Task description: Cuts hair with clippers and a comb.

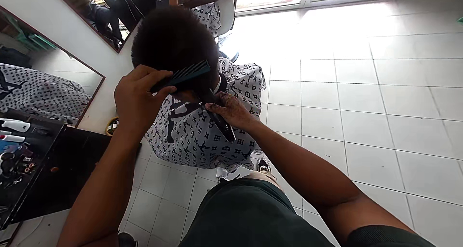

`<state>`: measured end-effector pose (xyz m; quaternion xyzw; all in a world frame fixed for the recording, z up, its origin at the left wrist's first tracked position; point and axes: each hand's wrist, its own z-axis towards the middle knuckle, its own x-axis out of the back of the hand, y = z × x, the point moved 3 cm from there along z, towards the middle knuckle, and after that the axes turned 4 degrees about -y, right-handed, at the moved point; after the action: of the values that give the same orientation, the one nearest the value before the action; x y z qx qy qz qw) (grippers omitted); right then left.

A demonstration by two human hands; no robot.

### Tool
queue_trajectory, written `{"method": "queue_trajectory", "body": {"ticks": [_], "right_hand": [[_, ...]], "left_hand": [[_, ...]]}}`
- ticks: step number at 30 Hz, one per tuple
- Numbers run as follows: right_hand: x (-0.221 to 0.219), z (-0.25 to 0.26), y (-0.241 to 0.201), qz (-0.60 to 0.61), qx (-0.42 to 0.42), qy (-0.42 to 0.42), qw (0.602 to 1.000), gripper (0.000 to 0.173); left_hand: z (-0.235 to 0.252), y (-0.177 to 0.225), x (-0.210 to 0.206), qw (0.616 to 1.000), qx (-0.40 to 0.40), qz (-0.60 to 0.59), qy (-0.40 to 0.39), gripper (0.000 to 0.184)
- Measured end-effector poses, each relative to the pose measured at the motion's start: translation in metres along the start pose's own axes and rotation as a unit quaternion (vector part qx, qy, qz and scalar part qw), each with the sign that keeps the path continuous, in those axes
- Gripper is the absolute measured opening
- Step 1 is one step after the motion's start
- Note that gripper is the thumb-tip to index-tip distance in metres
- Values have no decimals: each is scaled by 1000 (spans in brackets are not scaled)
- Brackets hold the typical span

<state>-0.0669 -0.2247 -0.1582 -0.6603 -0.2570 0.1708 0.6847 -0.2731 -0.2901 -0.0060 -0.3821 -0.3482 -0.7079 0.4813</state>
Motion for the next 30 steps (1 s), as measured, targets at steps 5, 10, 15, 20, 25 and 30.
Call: {"method": "queue_trajectory", "body": {"ticks": [5,10,15,20,25,30], "right_hand": [[0,0,-8,-13,17,-5,1000,34],[4,-5,-9,-60,-2,-7,998,39],[5,0,-17,-33,33,-18,999,35],[10,-2,-15,-65,6,-37,997,34],[18,2,-7,-18,-17,-48,999,33],[29,1,-17,-41,21,-62,997,31]], "left_hand": [[2,4,-3,1000,7,21,-11,27],[2,7,-4,999,17,31,-21,27],[3,8,-3,999,13,44,-19,27],[1,11,-2,998,15,46,-28,27],[1,17,-1,998,26,55,-12,27],[-1,24,-6,997,42,59,-14,27]]}}
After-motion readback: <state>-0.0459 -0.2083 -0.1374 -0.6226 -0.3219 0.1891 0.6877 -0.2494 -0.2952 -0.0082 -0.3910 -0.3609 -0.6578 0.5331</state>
